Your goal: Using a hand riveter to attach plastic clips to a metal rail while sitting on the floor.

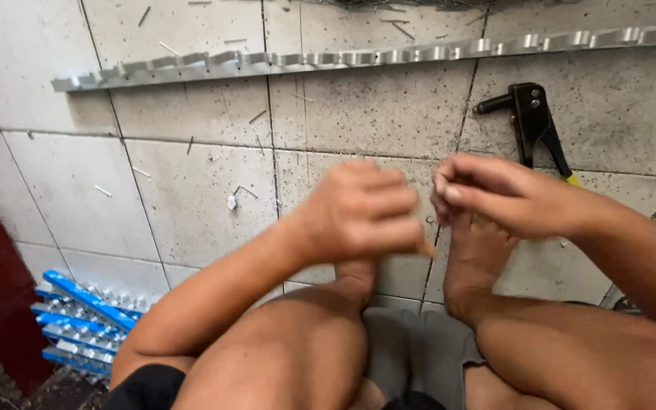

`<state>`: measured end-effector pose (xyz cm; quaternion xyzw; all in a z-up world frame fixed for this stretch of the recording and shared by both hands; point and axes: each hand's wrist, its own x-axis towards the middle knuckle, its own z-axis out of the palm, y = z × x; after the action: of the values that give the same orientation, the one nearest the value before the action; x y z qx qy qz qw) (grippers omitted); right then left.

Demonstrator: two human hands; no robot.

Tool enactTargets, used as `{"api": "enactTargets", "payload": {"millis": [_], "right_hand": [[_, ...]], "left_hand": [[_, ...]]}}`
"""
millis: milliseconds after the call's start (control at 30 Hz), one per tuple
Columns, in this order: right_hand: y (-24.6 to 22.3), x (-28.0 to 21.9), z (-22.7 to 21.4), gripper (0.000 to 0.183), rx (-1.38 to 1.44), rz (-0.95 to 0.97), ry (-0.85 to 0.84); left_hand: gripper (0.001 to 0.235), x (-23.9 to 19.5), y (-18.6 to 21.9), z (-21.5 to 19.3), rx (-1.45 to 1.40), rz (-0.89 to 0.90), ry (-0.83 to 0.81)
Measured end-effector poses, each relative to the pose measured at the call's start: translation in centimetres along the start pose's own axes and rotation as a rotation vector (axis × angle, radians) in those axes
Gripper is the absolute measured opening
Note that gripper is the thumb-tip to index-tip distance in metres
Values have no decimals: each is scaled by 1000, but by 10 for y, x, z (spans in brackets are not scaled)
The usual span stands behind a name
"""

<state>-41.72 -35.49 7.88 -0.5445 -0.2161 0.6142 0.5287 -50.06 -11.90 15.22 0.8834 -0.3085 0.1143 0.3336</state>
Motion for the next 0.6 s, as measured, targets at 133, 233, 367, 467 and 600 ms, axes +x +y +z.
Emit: {"api": "enactTargets", "payload": {"millis": [133,233,367,467,600], "right_hand": [[-49,-19,16,39,-290,-223,147],[-50,-17,25,40,-580,-396,182],[-44,-8,30,18,-659,-521,166],[-47,-5,30,8,-717,-533,182],[-37,-10,34,16,-1069,-470,159]], "left_hand": [[38,-8,-4,-9,4,-92,-57],[40,-11,-3,-6,-13,-187,-71],[33,-10,-2,2,36,-197,-75],[30,-11,-2,4,49,-204,-79],[28,-7,1,4,64,-174,-66]]}}
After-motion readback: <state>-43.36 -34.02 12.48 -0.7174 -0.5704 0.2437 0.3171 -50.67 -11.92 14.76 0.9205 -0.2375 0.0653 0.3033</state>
